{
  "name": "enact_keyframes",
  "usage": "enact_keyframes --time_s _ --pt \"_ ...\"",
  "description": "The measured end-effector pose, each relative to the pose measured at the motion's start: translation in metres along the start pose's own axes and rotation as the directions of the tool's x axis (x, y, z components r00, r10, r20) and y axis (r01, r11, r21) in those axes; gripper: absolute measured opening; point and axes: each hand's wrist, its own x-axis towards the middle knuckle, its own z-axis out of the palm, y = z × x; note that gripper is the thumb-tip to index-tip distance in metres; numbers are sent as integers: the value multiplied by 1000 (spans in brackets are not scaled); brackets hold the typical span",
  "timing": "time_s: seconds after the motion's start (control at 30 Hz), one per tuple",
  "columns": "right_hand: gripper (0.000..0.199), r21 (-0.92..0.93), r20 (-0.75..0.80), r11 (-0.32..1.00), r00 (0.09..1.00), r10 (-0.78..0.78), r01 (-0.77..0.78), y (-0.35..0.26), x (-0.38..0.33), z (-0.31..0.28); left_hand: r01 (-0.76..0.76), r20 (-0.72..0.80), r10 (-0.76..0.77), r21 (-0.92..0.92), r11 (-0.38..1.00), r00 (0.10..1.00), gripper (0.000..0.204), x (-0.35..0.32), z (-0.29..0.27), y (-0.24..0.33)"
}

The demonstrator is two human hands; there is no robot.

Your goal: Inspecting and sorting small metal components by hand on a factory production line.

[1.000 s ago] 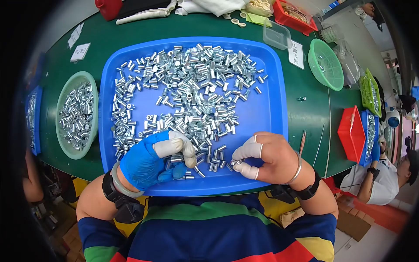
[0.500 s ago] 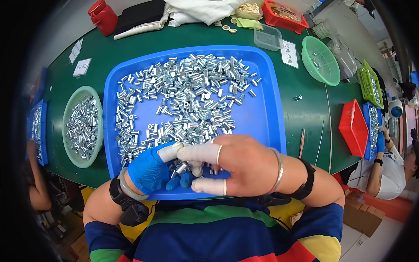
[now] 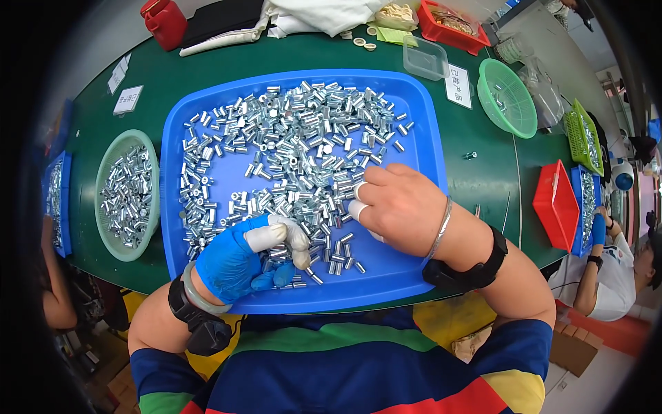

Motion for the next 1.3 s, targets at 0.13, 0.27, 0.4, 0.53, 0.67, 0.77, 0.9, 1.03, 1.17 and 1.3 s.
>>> enact_keyframes --time_s 0.13,0.27,0.4,0.53,0.67,0.77,0.9,1.03,1.17,1.3 --pt "32 29 23 1000 1000 -11 10 -1 -3 1 -5 -10 5 13 1000 1000 27 1 -2 -1" --pt "33 -10 -26 998 998 55 -55 -3 -4 1 -15 -7 15 23 1000 1000 27 -1 1 -1" --pt "32 -13 -6 999 999 45 -45 -2 0 -1 -6 -9 6 23 1000 1000 27 -1 0 0" --pt "31 -76 -8 997 1000 15 -16 2 -2 -1 -9 5 9 43 999 1000 27 -2 -1 1" --pt "28 -24 2 999 1000 26 -26 0 2 -2 -11 7 10 59 998 1000 26 -1 -2 0" --pt "26 52 -10 997 999 54 -53 0 -3 1 -17 5 17 65 998 1000 26 -2 -1 1" --pt "26 149 -44 984 993 110 -103 -6 -4 -1 -44 5 43 50 998 999 26 -2 1 0" --pt "26 136 -57 977 984 171 -162 -14 -5 1 -54 -13 55 56 997 998 26 -1 0 -3" --pt "28 99 -52 981 984 172 -167 -13 -12 10 -50 -7 51 51 997 999 26 -2 1 -1" --pt "31 10 2 991 991 132 -132 -15 -14 8 -40 -10 41 57 998 999 26 -2 1 -1"
